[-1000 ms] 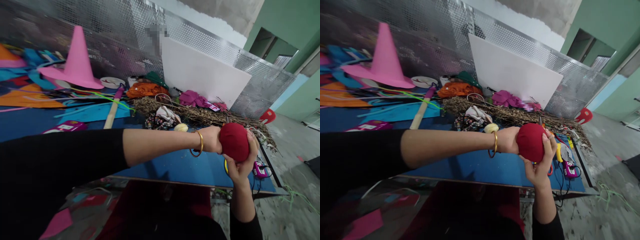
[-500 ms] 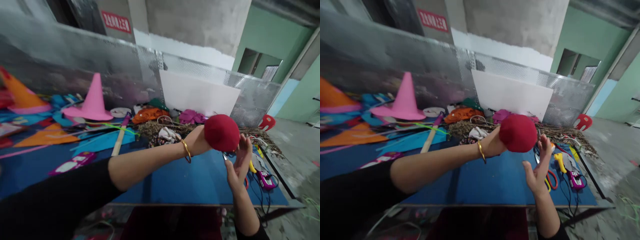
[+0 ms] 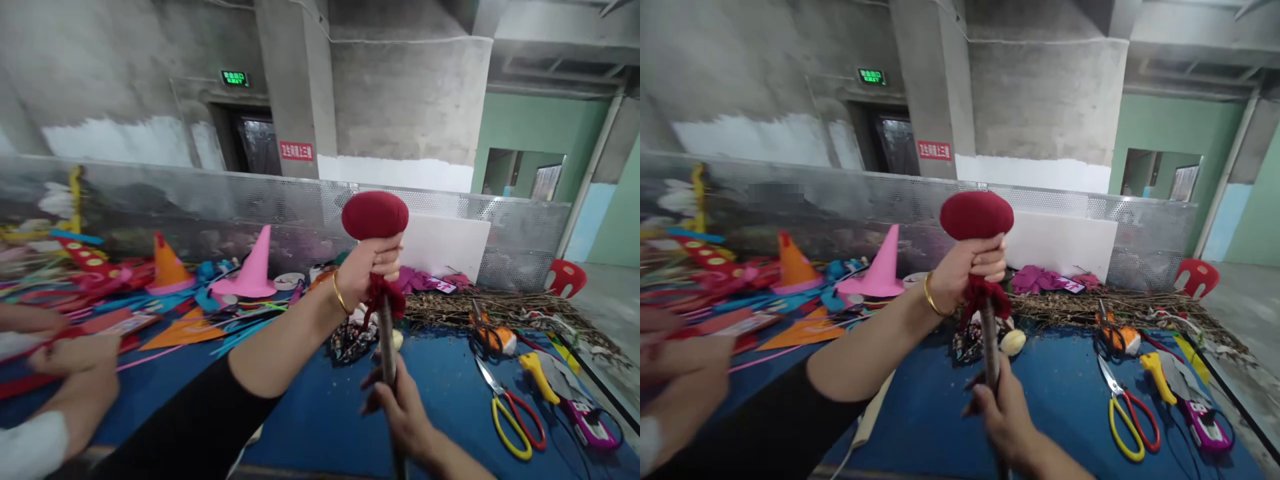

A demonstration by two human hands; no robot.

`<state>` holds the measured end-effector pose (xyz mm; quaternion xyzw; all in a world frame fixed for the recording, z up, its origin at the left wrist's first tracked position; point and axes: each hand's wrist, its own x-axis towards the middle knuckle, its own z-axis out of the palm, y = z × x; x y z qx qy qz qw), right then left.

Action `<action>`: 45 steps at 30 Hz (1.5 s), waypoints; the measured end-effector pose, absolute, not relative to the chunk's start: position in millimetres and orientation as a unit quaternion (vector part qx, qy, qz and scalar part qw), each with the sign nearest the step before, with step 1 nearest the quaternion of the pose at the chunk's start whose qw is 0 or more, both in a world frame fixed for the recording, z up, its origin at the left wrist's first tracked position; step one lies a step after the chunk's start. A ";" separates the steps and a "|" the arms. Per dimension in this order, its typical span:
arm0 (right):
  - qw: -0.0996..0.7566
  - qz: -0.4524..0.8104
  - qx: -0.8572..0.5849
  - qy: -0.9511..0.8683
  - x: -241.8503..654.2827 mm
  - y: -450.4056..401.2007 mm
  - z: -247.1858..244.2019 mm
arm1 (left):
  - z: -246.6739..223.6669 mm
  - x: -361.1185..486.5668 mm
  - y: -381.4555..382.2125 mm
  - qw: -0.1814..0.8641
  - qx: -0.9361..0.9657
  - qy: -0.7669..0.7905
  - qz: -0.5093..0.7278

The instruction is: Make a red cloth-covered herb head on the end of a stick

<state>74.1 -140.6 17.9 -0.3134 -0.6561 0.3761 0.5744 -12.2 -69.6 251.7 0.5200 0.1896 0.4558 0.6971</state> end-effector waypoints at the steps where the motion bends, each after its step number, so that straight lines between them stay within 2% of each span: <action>1: 0.549 0.430 -0.318 -0.642 65.1 -146.7 2.7 | 240.1 -15.6 -65.6 0.715 0.512 0.198 0.432; 4: 0.482 0.465 -0.346 -0.657 58.1 -159.0 -31.6 | 195.1 -22.0 -57.0 0.755 0.497 0.221 0.366; 8: 0.451 0.346 -0.398 -0.720 90.9 -154.3 -29.2 | 134.6 -28.4 -55.0 0.784 0.472 0.218 0.338; 13: 0.582 0.207 -0.428 -0.659 132.1 -115.1 50.6 | 95.0 -36.0 -57.1 0.809 0.439 0.207 0.333; 16: 0.588 0.097 -0.376 -0.709 129.3 -82.8 116.2 | 89.3 -32.0 -57.5 0.818 0.424 0.214 0.324; 17: 0.561 0.084 -0.355 -0.743 124.5 -73.5 136.0 | 88.9 -29.7 -58.1 0.821 0.422 0.217 0.317; 19: 0.448 0.104 -0.329 -0.825 112.3 -60.3 167.2 | 88.5 -26.0 -60.4 0.828 0.419 0.222 0.300; 21: 0.321 0.118 -0.338 -0.877 99.5 -54.8 183.9 | 86.3 -25.1 -64.0 0.832 0.415 0.229 0.288; 22: 0.285 0.107 -0.354 -0.884 93.8 -54.2 186.4 | 84.0 -25.7 -65.8 0.834 0.412 0.232 0.284; 24: 0.282 0.068 -0.393 -0.873 84.4 -54.5 181.1 | 76.8 -28.0 -67.9 0.839 0.404 0.238 0.277; 26: 0.332 0.048 -0.416 -0.845 78.0 -53.9 165.6 | 68.7 -30.8 -66.2 0.841 0.391 0.250 0.277; 31: 0.545 0.084 -0.412 -0.725 71.6 -52.0 100.7 | 69.1 -43.8 -47.9 0.826 0.352 0.287 0.333; 34: 0.637 0.206 -0.396 -0.628 66.3 -63.2 54.4 | 84.1 -55.9 -40.7 0.820 0.381 0.219 0.367; 37: 0.589 0.350 -0.373 -0.626 57.6 -80.5 18.4 | 92.3 -63.0 -40.2 0.819 0.402 0.189 0.363; 39: 0.528 0.359 -0.415 -0.648 53.3 -89.3 6.3 | 91.1 -64.0 -40.5 0.812 0.396 0.202 0.379; 41: 0.466 0.289 -0.489 -0.679 52.5 -93.8 3.4 | 87.5 -64.1 -40.1 0.801 0.391 0.220 0.396; 45: 0.333 0.054 -0.559 -0.757 59.0 -97.2 7.5 | 80.9 -65.4 -38.8 0.782 0.416 0.223 0.407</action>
